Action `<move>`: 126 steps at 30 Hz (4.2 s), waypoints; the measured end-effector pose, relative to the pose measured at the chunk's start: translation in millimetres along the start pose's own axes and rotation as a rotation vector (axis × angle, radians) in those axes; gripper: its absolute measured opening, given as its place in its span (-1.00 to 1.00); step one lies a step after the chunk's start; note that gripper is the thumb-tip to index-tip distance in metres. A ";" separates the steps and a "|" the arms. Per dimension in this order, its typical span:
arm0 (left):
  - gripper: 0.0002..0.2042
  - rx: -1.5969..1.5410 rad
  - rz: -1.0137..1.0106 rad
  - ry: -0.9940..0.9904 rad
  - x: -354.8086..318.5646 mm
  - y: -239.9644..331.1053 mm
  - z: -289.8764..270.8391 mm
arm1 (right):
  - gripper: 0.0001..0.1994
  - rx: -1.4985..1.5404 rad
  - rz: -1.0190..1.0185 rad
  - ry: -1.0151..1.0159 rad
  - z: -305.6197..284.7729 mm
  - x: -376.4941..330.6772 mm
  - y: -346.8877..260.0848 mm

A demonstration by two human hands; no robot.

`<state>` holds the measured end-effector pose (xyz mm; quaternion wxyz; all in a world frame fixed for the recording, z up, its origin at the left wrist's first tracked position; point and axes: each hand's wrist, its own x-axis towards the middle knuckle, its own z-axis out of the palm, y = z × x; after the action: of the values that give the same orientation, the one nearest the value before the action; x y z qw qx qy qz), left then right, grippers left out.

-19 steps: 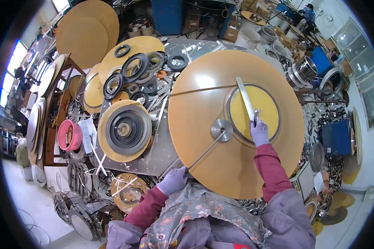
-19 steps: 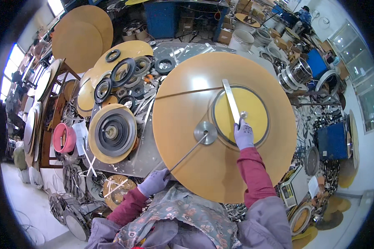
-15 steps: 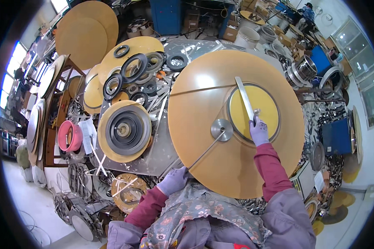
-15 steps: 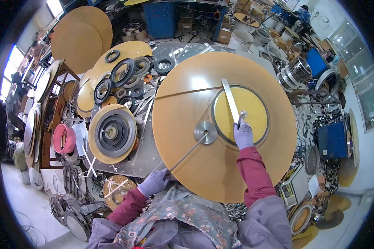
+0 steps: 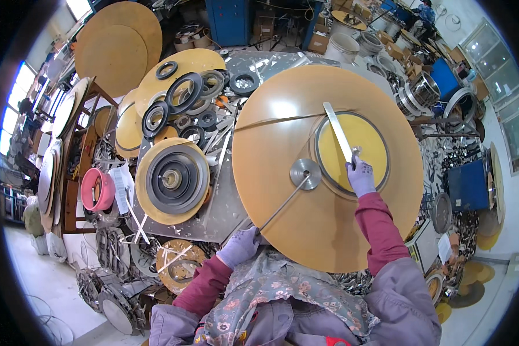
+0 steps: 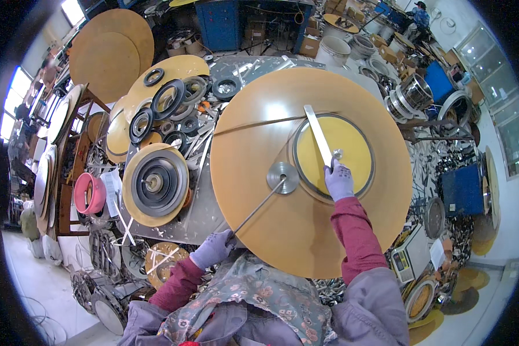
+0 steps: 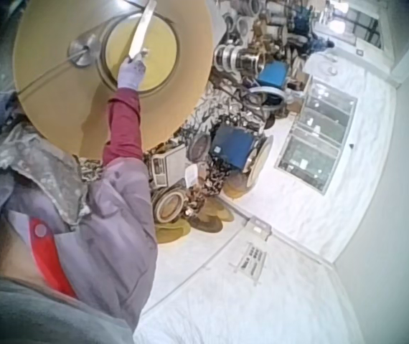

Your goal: The person uses a straight metal ruler and a circular cutting tool to score and cut a large yellow circular sheet. They rotate the sheet and the tools to create straight cuts, then remove the cut metal ring and place it on a digital scale.

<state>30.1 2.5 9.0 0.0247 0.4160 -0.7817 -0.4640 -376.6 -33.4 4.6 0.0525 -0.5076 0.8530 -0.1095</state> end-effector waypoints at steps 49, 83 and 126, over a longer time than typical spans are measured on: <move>-0.83 0.028 -0.043 0.010 -9.6 12.3 33.7 | -0.66 0.074 -0.586 -0.516 140.3 48.7 -403.3; -0.86 0.167 -0.050 -0.009 11.0 -0.3 -6.3 | -0.72 -1.116 -0.363 -0.123 -214.6 143.6 110.3; -0.86 0.213 -0.009 -0.073 -32.7 7.2 2.2 | -0.68 -0.025 -0.044 -0.011 -10.8 20.3 32.1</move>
<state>46.0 27.8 24.5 -0.0503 0.4026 -0.8250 -0.3935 -415.9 -35.0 7.9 0.0483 -0.5273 0.8427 -0.0970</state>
